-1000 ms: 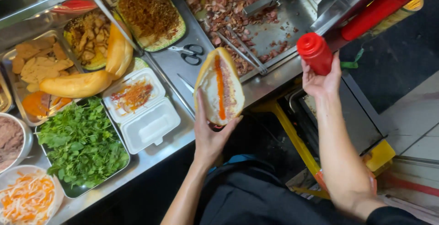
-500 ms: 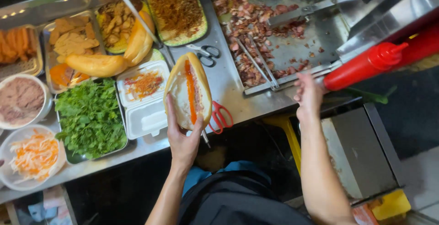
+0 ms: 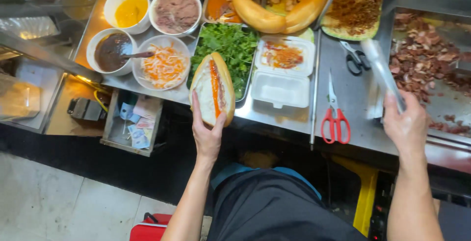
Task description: Preparing and assembling a banh mi sandwich with various fillings and heating it.
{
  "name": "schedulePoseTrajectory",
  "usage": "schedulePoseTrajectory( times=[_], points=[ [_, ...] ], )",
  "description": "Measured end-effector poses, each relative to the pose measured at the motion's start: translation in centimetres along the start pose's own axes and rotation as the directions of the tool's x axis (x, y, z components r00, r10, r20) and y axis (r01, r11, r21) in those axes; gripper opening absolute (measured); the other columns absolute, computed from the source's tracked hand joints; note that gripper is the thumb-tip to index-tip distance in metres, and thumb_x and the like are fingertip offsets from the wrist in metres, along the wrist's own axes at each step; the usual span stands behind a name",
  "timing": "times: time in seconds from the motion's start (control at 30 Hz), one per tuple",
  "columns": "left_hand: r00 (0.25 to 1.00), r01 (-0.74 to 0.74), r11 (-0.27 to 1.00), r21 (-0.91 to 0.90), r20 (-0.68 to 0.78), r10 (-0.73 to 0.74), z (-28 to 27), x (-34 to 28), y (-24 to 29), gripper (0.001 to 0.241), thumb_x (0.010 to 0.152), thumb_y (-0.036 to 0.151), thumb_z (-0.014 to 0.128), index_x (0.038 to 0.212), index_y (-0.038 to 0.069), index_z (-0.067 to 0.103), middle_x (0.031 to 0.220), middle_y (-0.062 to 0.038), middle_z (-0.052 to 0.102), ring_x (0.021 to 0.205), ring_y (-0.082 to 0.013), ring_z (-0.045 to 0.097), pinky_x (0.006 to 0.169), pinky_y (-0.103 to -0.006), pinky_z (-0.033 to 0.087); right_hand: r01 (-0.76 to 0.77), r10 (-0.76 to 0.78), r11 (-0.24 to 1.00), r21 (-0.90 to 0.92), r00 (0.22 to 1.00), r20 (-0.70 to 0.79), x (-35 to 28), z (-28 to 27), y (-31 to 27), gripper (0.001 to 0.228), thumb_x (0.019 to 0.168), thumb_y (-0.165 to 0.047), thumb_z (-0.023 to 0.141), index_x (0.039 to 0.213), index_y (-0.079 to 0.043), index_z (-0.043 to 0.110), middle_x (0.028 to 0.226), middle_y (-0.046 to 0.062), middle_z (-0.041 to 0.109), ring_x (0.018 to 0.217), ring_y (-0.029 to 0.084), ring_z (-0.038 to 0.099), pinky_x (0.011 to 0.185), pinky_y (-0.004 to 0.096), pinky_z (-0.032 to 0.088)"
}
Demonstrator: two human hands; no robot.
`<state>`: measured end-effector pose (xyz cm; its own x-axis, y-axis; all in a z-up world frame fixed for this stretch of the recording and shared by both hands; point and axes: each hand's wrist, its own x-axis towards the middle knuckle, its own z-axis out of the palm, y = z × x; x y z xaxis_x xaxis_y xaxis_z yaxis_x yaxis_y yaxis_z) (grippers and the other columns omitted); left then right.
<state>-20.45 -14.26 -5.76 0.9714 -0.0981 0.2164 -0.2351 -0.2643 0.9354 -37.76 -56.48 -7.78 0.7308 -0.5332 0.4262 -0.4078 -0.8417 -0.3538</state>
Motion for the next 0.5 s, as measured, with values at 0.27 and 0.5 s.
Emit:
schedulePoseTrajectory(
  times=[0.27,0.5],
  points=[
    [0.986,0.165,0.981,-0.107,0.0,-0.165,-6.7,2.4,-5.1,0.107,0.073,0.024,0.087,0.162,0.012,0.03,0.161,-0.028,0.035,0.149,-0.0383,0.034,0.124,-0.0461,0.028,0.084,-0.142,0.976,0.201,0.946,0.292,3.2,8.9,-23.7,0.044,0.095,-0.034,0.074,0.134,-0.014,0.071,0.102,0.019,0.074,0.099,0.045,0.07,0.088,0.058,0.055],
    [0.993,0.095,0.982,-0.164,0.081,-0.083,-7.5,5.2,-6.2,0.115,0.064,0.027,0.093,0.161,0.009,0.033,0.159,-0.031,0.036,0.147,-0.0434,0.037,0.122,-0.0488,0.03,0.063,-0.085,0.994,0.087,0.957,0.278,2.8,10.6,-24.8,0.033,0.095,-0.04,0.074,0.127,-0.033,0.075,0.102,0.004,0.077,0.098,0.037,0.072,0.083,0.052,0.058]
  ],
)
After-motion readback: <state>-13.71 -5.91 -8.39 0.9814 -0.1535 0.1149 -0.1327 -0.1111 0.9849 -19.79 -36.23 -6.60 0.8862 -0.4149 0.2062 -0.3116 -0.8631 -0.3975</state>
